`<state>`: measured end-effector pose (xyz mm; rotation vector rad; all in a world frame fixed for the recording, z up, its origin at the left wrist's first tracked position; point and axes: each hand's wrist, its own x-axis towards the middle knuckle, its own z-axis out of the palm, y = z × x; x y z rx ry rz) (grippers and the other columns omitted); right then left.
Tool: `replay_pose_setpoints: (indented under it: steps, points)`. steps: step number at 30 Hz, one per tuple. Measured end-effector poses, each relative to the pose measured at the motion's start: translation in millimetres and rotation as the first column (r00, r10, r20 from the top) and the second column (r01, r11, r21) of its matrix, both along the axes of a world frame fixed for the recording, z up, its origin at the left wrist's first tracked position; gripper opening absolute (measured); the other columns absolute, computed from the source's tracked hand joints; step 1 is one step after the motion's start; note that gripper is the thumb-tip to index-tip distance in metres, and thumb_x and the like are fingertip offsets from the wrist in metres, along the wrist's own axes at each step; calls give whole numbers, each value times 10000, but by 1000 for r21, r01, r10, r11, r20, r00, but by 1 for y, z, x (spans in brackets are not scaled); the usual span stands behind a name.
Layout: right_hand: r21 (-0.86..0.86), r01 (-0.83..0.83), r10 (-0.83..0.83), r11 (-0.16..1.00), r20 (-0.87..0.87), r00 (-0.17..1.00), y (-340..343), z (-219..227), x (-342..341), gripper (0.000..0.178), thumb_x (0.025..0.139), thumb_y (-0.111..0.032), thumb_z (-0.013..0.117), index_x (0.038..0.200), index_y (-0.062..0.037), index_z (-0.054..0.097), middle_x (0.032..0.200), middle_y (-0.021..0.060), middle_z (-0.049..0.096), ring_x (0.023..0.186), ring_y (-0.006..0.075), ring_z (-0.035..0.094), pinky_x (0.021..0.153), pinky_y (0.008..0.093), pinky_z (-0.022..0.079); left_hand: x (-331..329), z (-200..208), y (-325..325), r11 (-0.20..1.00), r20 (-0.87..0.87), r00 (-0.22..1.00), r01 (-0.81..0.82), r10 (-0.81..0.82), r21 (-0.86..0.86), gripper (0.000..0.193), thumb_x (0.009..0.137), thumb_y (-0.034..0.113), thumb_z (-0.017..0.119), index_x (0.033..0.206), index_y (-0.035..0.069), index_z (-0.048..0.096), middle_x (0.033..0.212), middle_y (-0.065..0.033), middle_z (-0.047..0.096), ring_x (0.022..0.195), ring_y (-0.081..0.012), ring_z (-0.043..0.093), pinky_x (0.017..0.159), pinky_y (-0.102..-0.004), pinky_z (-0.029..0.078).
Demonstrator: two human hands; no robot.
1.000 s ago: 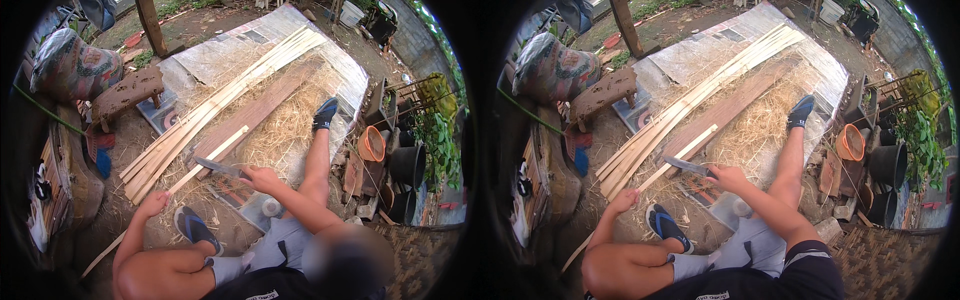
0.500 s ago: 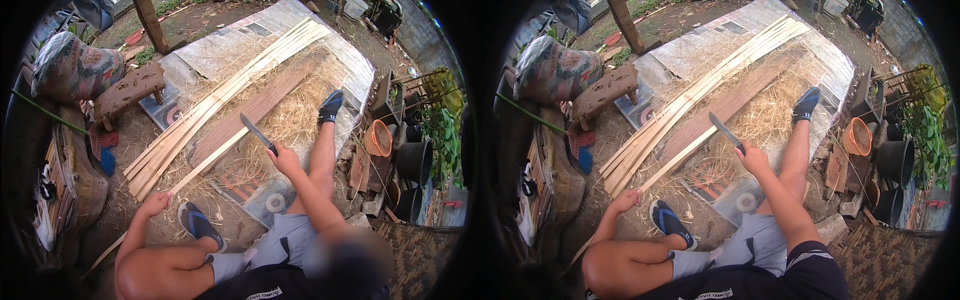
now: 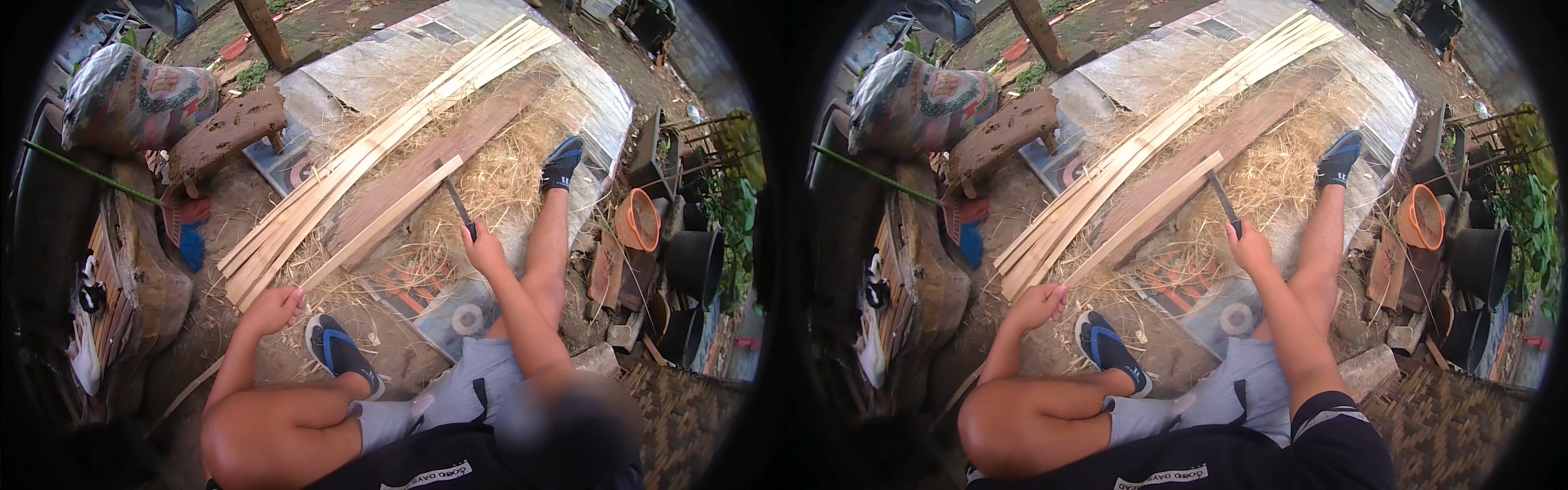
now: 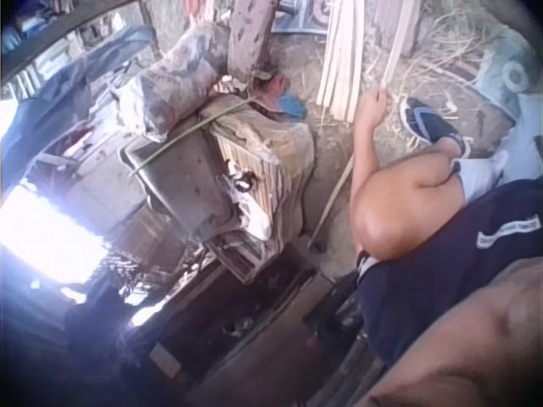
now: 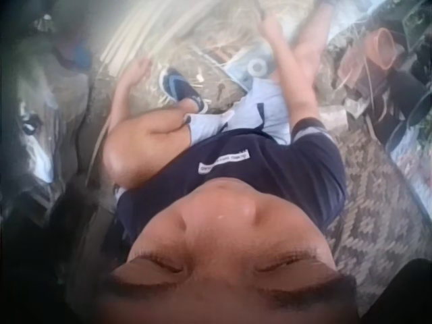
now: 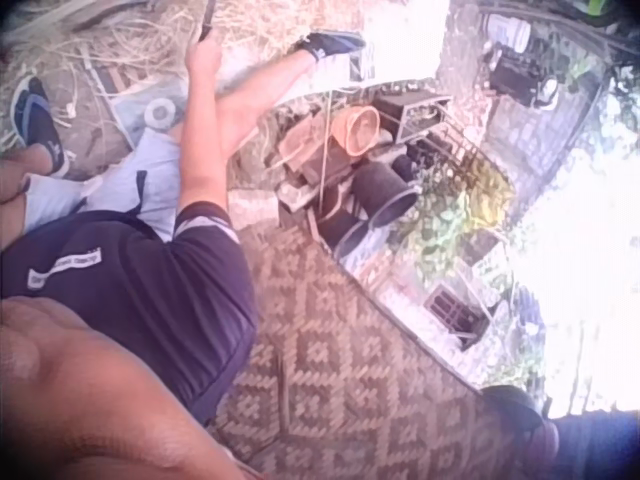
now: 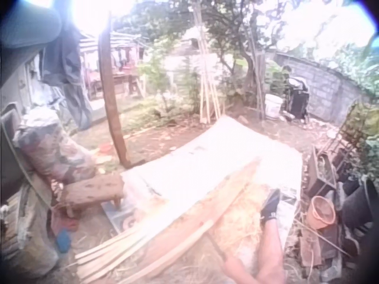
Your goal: The person sits on the ground and uses a machete to split long wooden sticks into thinner strips. The person repeatedly strikes the wood against a block to separate it, then places the finished strips aside.
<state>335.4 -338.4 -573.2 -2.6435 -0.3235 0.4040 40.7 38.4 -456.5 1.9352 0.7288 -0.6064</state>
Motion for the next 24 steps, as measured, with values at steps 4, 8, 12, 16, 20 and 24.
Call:
replay_pose_setpoints:
  steps: [4, 8, 12, 16, 20, 24]
  points:
    - [14, -2, 2, 1000, 16, 1000, 3, -4, 0, 462, 1020, -496, 537, 1254, -100, 572, 910, 266, 716, 871, 489, 690, 772, 559, 540, 4, 22, -9, 986, -114, 991, 86, -71, 139, 377, 1073, 335, 528, 910, 14, 640, 723, -76, 637, 611, -142, 612, 611, -316, 523]
    - [-12, 17, -17, 1000, -28, 999, 0, -9, 1, 494, 1022, -518, 516, 1281, -101, 573, 967, 262, 724, 942, 477, 692, 824, 556, 535, -3, 45, -14, 785, -21, 969, 214, -248, 581, 367, 1046, 370, 566, 945, 27, 645, 739, -119, 646, 669, -197, 628, 664, -362, 517]
    - [-15, 16, -17, 1000, -35, 999, 3, -5, -1, 506, 1023, -521, 513, 1310, -108, 569, 988, 265, 723, 964, 480, 688, 841, 557, 531, -24, 47, 17, 921, -53, 995, 96, -82, 378, 406, 1030, 411, 588, 951, 16, 641, 729, -125, 606, 696, -218, 589, 689, -393, 487]
    - [3, 16, -16, 1000, -39, 999, -2, -10, 2, 509, 1023, -519, 514, 1335, -121, 565, 985, 263, 727, 955, 478, 691, 841, 549, 535, -92, -14, 73, 930, -22, 999, -28, 39, 367, 459, 1019, 445, 601, 898, 3, 629, 690, -117, 553, 672, -204, 539, 662, -394, 462]
    - [27, -26, 25, 999, 27, 999, 4, -12, 1, 505, 1031, -511, 503, 1332, -108, 549, 941, 281, 717, 896, 492, 692, 784, 548, 544, -175, -51, 95, 808, -12, 964, -215, 264, 549, 520, 1011, 490, 601, 839, -1, 614, 657, -134, 523, 645, -232, 510, 646, -404, 448]
    - [10, 13, -13, 1000, -31, 999, 0, -14, 2, 495, 1025, -508, 521, 1343, -131, 565, 998, 254, 728, 952, 469, 694, 840, 538, 536, -224, -61, 102, 566, 108, 945, -274, 310, 778, 547, 997, 521, 604, 821, 3, 622, 684, -207, 568, 661, -361, 566, 660, -465, 459]
